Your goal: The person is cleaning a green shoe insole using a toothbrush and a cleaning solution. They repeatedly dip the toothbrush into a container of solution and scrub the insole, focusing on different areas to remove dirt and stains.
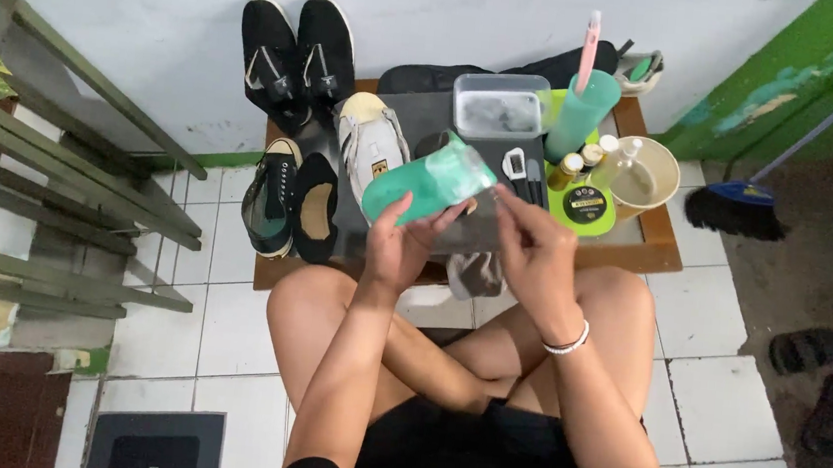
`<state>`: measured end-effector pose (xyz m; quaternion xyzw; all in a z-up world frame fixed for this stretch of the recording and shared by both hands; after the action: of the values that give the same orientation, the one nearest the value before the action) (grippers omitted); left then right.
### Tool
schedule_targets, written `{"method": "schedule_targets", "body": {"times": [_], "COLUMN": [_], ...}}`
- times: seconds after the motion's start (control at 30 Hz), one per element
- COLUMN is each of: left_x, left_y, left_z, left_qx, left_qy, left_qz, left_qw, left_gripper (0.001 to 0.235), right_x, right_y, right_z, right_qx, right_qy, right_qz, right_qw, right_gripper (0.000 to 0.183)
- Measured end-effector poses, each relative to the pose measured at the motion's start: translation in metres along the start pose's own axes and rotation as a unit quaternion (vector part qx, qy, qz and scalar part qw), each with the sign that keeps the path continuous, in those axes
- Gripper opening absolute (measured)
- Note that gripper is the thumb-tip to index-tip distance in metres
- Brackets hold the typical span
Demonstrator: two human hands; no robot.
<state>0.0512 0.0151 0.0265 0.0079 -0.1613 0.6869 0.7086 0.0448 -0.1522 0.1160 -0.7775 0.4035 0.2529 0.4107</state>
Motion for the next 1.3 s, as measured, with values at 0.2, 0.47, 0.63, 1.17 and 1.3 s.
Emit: {"method": "schedule_targets", "body": {"times": [0.2,0.47,0.63,1.17,1.3], "left_x": [0.011,0.01,0.022,-0.005,-0.021], "left_y": [-0.019,-0.014,-0.008,-0.014,-0.024], "left_z": [-0.068,-0.078,-0.058,0.011,0.004], "left_qx": [-0.007,-0.027,-0.048,0.07,0.058], "left_qy": [-0.02,-0.06,-0.059,-0.053,-0.042], "left_qz": [0.034,0.038,0.03,0.082,0.051], "left_qw": [0.999,0.997,0.997,0.993,0.996], "left_gripper": [0.042,0.032,0.03,0.062,0.06], "right_x": [0.0,0.006,-0.001,0.008,0.012], "right_y": [0.033,0.07,0.069,0.039,0.031], "right_z": [-0.017,-0.021,-0.015,-0.018,-0.01], "right_qx": [0.109,0.12,0.105,0.02,0.019], "right_qy": [-0.017,-0.078,-0.073,-0.069,-0.039], "right_qz": [0.049,0.057,0.057,0.033,-0.007], "right_qw": [0.993,0.988,0.99,0.997,0.999], "right_gripper": [0.029,0.022,0.022,0.025,0.024]}}
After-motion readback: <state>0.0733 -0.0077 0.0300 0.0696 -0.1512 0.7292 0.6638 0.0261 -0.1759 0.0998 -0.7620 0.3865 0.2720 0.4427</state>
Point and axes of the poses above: each hand's wrist, its own y-axis away from the middle knuckle, its own z-axis out of the palm, x = y × z, the point moved 6 cm from there along -y, towards the middle knuckle, and after that the axes turned 15 degrees about -x, right-handed, at the moved point
